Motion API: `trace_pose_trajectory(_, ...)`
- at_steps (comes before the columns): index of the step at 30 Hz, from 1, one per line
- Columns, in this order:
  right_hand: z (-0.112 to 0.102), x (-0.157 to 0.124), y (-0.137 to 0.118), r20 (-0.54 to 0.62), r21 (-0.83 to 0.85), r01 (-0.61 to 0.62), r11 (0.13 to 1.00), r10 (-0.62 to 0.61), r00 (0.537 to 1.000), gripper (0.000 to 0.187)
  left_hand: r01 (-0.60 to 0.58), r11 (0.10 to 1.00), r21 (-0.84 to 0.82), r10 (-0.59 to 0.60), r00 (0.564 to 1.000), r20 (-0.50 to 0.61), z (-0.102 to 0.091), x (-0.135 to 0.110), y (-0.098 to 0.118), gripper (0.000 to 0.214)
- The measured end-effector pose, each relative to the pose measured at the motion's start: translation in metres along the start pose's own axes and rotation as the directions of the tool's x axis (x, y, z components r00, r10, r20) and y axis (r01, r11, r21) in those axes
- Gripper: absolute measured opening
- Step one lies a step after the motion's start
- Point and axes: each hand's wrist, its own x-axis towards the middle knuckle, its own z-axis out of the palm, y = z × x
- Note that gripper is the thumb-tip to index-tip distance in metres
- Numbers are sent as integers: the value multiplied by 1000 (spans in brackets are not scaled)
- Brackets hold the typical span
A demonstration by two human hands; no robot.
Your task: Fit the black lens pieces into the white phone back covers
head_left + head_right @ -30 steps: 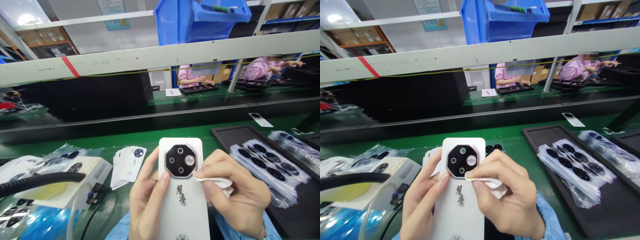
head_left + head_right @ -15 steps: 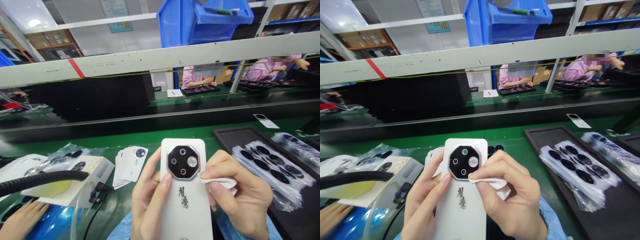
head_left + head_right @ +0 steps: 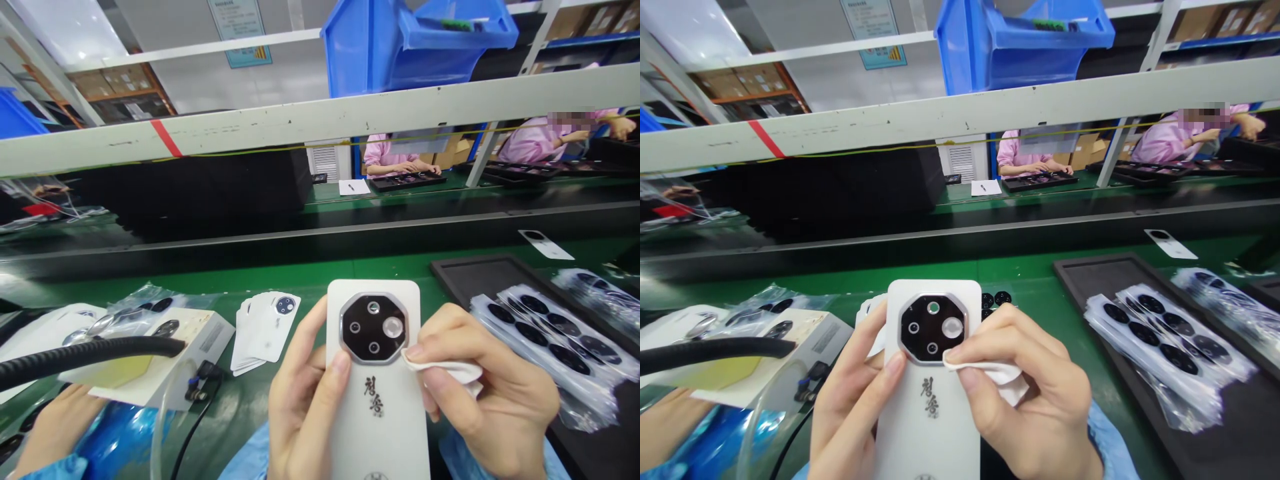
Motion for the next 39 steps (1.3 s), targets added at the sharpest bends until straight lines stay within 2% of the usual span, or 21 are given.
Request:
trace_pose_trajectory(4, 0, -1, -1, -12, 4, -1, 1000, 1, 1000, 24, -13, 1000, -23, 13, 1000, 4, 2, -3, 2, 50)
trace_pose_trajectory(8, 2, 2, -4, -10, 4, -1, 1000, 1, 1000, 23, -48, 997, 55, 48, 999, 3, -1, -1, 0, 51)
trace_pose_trajectory(11, 3, 1, 8, 16, -28, -6, 1000, 7, 1000, 21, -108, 989, 97, 102, 992, 71, -5, 11, -20, 56)
trace_pose_trajectory(14, -1, -22, 46, 156, -69, -102, 992, 112, 981, 16, -112, 980, 165, 77, 976, 204, -16, 30, -72, 58)
trace_pose_trajectory(16, -8, -53, 80, 290, -155, -266, 951, 301, 908, 11, -65, 977, 203, 10, 965, 263, -27, 44, -120, 57)
trace_pose_trajectory(18, -17, -88, 110, 346, -295, -358, 886, 448, 824, 9, -105, 939, 327, 8, 958, 286, -38, 54, -168, 57)
trace_pose_trajectory(20, -27, -119, 129, 401, -388, -338, 857, 488, 775, 9, -163, 853, 496, 6, 953, 302, -46, 58, -205, 58)
trace_pose_trajectory(22, -33, -140, 135, 456, -425, -309, 851, 495, 739, 11, -183, 800, 572, -5, 951, 310, -51, 57, -225, 60)
trace_pose_trajectory(25, -37, -151, 127, 510, -433, -271, 859, 482, 712, 11, -206, 760, 616, 23, 956, 291, -53, 51, -227, 65)
trace_pose_trajectory(28, -38, -143, 118, 549, -426, -250, 869, 468, 692, 17, -322, 595, 736, 146, 944, 296, -52, 60, -211, 57)
trace_pose_trajectory(30, -38, -127, 123, 536, -403, -250, 880, 448, 715, 25, -395, 488, 778, 189, 919, 347, -49, 81, -202, 40)
trace_pose_trajectory(32, -38, -107, 139, 484, -378, -246, 893, 417, 769, 29, -418, 455, 786, 172, 907, 383, -43, 112, -198, 23)
trace_pose_trajectory(34, -38, -86, 166, 440, -376, -245, 894, 405, 802, 31, -417, 416, 808, 143, 907, 395, -34, 142, -199, 19)
trace_pose_trajectory(36, -38, -70, 195, 411, -397, -247, 884, 412, 814, 41, -414, 363, 835, 109, 909, 403, -25, 163, -203, 29)
trace_pose_trajectory(39, -39, -62, 228, 390, -427, -259, 866, 435, 812, 48, -399, 284, 872, 63, 915, 399, -14, 175, -208, 38)
